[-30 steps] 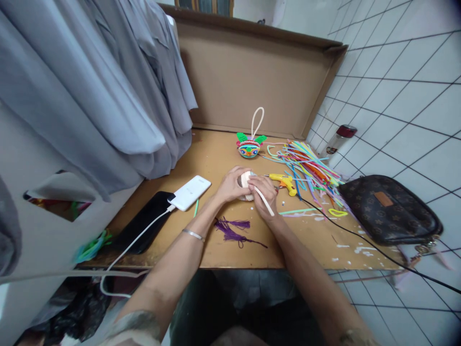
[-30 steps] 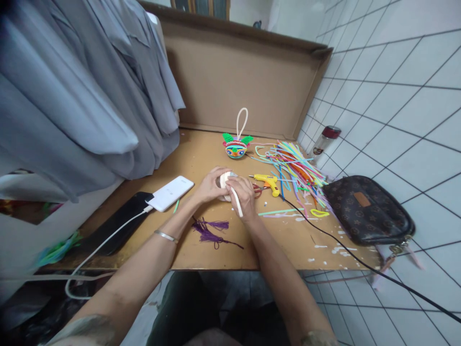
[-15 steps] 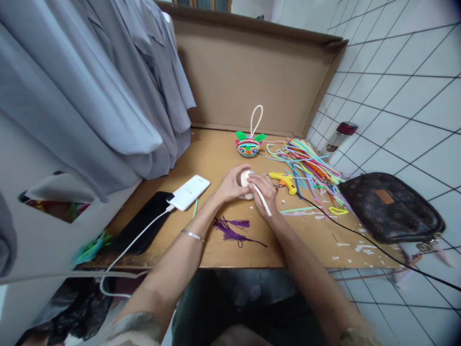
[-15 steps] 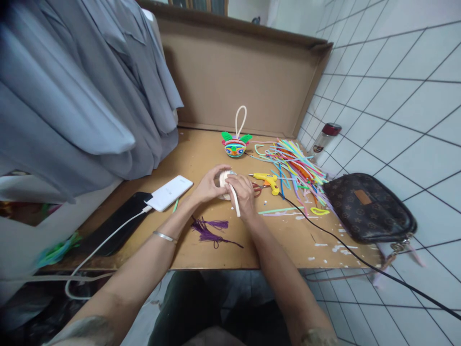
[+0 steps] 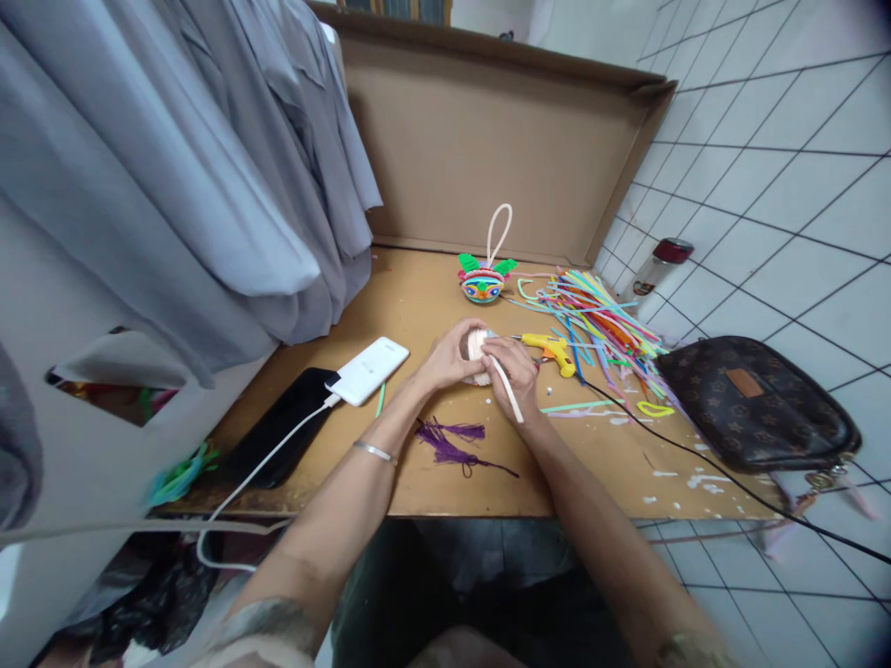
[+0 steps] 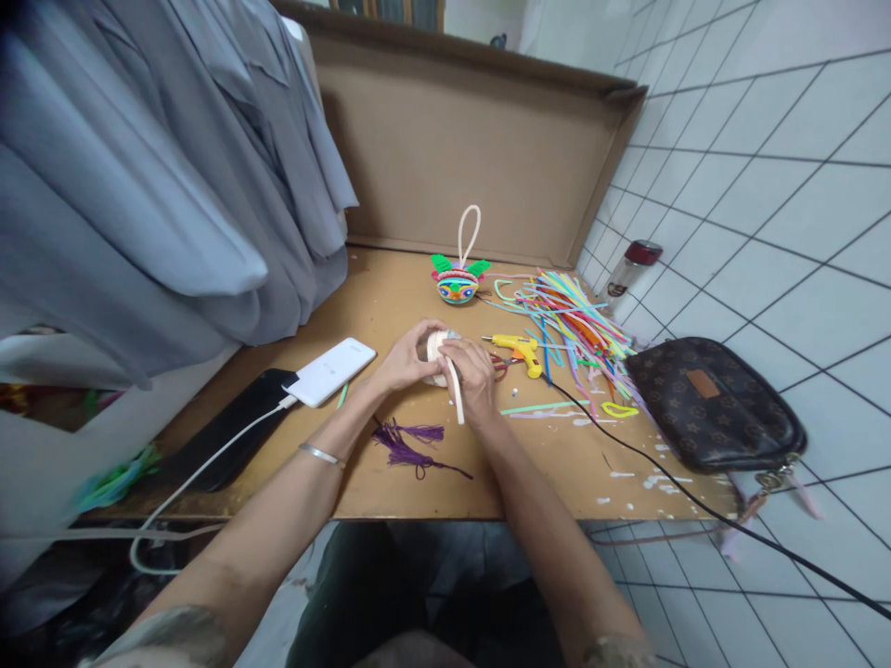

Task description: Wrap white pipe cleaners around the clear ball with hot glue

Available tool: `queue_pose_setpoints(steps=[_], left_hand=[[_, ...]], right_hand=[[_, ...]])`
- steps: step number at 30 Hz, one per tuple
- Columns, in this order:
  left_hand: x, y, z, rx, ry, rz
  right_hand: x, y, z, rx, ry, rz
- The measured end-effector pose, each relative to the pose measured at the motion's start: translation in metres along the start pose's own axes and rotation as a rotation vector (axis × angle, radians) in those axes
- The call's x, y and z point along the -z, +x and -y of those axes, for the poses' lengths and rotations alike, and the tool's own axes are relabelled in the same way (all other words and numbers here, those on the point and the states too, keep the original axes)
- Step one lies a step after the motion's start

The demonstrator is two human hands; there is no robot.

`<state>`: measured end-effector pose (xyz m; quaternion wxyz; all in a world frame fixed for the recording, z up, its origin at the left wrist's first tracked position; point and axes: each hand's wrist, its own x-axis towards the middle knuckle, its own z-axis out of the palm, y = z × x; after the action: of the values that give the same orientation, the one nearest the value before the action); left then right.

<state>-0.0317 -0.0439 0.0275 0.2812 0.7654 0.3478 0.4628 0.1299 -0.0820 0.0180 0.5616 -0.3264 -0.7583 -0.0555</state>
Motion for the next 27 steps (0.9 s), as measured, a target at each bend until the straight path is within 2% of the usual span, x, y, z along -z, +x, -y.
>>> queue_pose_setpoints(steps=[10, 18, 23, 27], left_hand=[[0.0002, 0.0006, 0.0014, -0.042, -0.008, 0.026], [-0.0007, -0.0002, -0.0003, -0.1, 0.112, 0.091], [-0.0029, -0.0008, 0.0034, -0.198, 0.194, 0.082], [-0.003, -0.0013, 0.0059, -0.21, 0.161, 0.075]], right_hand=[[0.0001, 0.0, -0.0017, 0.05, -0.002, -0.013], [0.0026, 0.0003, 0.002, -0.073, 0.002, 0.042], [0.0029, -0.0001, 0.0007, -0.088, 0.008, 0.053], [0.003, 0.0006, 0.0021, -0.082, 0.0, 0.064]])
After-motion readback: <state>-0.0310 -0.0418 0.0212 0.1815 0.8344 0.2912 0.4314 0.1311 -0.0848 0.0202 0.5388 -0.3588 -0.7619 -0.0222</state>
